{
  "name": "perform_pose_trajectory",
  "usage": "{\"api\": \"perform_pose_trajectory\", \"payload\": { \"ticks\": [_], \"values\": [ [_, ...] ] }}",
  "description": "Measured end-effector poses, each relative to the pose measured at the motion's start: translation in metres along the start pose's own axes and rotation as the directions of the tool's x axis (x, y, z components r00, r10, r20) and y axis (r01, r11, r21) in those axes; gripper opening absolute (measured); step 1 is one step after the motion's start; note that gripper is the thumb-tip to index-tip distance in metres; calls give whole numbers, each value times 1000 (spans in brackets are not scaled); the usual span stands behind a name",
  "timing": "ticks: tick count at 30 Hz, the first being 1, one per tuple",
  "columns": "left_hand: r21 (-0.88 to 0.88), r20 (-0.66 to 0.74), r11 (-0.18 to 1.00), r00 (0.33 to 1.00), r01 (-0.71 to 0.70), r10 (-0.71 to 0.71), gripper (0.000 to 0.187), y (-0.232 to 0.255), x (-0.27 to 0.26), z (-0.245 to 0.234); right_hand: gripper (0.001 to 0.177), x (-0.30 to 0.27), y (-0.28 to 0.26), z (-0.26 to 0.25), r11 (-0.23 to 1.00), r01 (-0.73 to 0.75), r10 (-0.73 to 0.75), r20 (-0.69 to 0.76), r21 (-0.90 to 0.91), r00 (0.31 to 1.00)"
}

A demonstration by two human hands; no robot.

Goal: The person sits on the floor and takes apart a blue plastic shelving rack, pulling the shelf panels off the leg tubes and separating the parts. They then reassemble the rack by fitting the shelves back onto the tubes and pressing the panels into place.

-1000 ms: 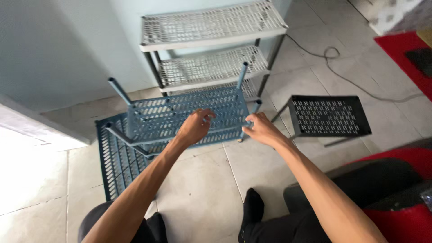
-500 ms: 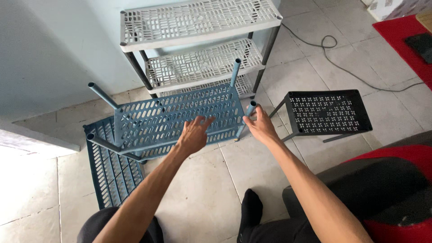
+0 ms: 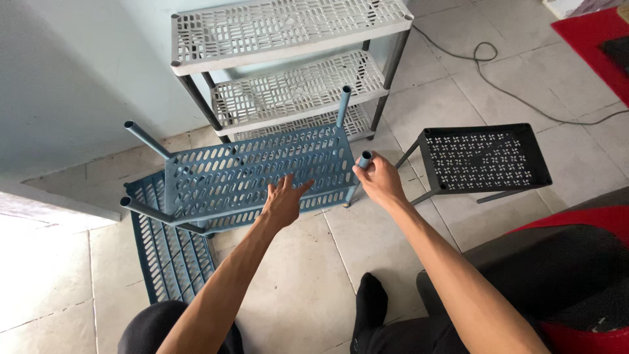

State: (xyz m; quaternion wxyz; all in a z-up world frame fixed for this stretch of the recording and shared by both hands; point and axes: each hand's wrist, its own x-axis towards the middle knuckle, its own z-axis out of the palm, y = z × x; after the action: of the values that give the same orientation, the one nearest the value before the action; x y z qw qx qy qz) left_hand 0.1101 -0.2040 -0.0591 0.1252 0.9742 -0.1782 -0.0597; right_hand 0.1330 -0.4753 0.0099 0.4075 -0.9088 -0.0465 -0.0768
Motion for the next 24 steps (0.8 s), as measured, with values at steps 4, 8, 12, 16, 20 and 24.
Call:
{"api": "perform_pose_trajectory", "payload": {
  "ticks": [4,8,12,16,20,24],
  "values": [
    [40,-21,999,999,-23,24,78,-3,-5,5,20,-1,1,1,998,-66,64,78,20,995],
    [78,-59,996,997,-51,56,82,-4,-11,10,22,-6,9,10,998,-63,62,57,20,996],
    [73,-109,995,992,-64,71,80,1,-10,12,40,-8,25,24,991,-129,126,79,39,989],
    [49,-77,996,994,-70,74,82,13,-7,7,60,-13,42,38,997,-49,46,56,59,997],
    [-76,-95,994,993,-82,74,82,22,-2,-2,50,-12,39,47,968,238,-218,-201,78,955],
    [-90,-62,995,997,-39,34,86,22,2,-1,22,-12,19,53,938,-39,127,-239,343,963]
  ]
}}
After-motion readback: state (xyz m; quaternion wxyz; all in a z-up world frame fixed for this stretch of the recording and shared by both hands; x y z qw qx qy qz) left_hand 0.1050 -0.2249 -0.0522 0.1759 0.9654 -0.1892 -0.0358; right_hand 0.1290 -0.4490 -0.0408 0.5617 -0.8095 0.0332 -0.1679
